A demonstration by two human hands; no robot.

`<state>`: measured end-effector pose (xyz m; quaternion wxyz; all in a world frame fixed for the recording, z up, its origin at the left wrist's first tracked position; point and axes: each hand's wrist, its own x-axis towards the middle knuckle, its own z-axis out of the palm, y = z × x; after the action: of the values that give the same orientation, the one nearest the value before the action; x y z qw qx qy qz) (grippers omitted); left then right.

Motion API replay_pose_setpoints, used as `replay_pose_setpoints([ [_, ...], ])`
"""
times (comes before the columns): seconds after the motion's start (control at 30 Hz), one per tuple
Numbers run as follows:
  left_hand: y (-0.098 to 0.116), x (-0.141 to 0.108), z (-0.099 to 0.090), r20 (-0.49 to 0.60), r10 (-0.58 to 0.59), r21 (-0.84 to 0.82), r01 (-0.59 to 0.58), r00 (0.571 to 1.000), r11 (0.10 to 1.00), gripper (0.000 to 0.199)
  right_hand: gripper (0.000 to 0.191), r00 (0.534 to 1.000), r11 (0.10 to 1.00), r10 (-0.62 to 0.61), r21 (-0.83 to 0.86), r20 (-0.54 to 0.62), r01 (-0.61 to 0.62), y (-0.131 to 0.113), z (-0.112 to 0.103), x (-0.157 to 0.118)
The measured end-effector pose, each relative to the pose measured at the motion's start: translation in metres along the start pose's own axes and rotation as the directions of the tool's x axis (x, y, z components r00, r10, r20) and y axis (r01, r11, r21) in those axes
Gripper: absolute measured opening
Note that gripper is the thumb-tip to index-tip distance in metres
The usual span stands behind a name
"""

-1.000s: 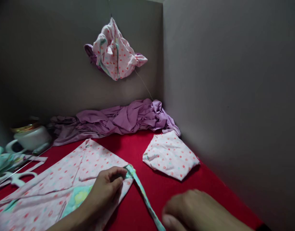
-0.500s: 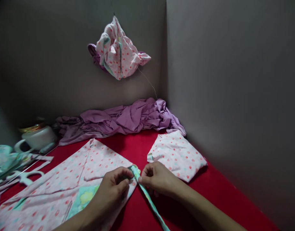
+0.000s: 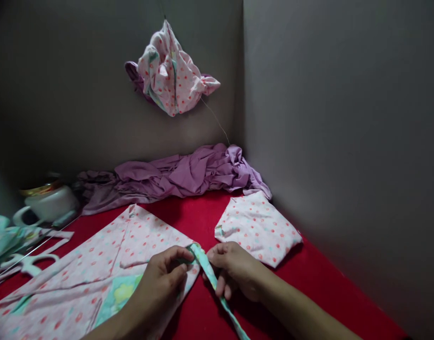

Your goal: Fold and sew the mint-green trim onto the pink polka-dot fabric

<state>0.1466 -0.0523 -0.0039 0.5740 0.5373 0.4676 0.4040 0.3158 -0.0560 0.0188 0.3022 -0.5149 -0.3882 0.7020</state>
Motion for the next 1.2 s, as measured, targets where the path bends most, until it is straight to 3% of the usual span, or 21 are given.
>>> replay_pose_setpoints([
  [0.17,-0.001,0.001,-0.001,0.015,0.015,-0.008,-0.015,1.0,1.0,0.018,0.015,1.0,0.996,0.014,-0.091,-0.027,-0.017,0.001,0.003,0.004],
  [0.4,0.002,0.002,-0.001,0.011,0.023,0.076,-0.023,1.0,0.997,0.019,0.023,0.975,0.978,-0.066,-0.207,-0.211,0.021,0.004,0.015,0.01],
  [0.63,0.002,0.001,-0.004,0.008,0.027,0.118,-0.028,1.0,0.993,0.021,0.028,0.988,0.954,-0.016,-0.299,-0.151,-0.03,0.001,0.018,0.013],
  [0.77,0.006,0.0,-0.007,0.014,0.041,0.159,-0.043,0.999,0.986,0.02,0.027,0.984,0.93,-0.006,-0.364,-0.176,-0.059,0.005,0.017,0.021],
  [0.93,0.003,0.003,-0.01,0.012,0.081,0.189,-0.082,0.997,0.979,0.025,0.019,0.99,0.94,-0.012,-0.34,-0.14,-0.037,-0.001,0.025,0.013],
  [1.07,0.003,0.008,-0.011,-0.047,0.069,0.302,-0.051,0.997,0.952,0.025,0.009,0.992,0.956,0.004,-0.29,-0.124,-0.04,-0.009,0.027,0.005],
  [1.2,0.014,0.006,-0.011,-0.019,0.099,0.473,-0.078,0.995,0.878,0.023,0.008,0.977,0.93,-0.048,-0.367,-0.209,-0.032,-0.01,0.018,0.002],
])
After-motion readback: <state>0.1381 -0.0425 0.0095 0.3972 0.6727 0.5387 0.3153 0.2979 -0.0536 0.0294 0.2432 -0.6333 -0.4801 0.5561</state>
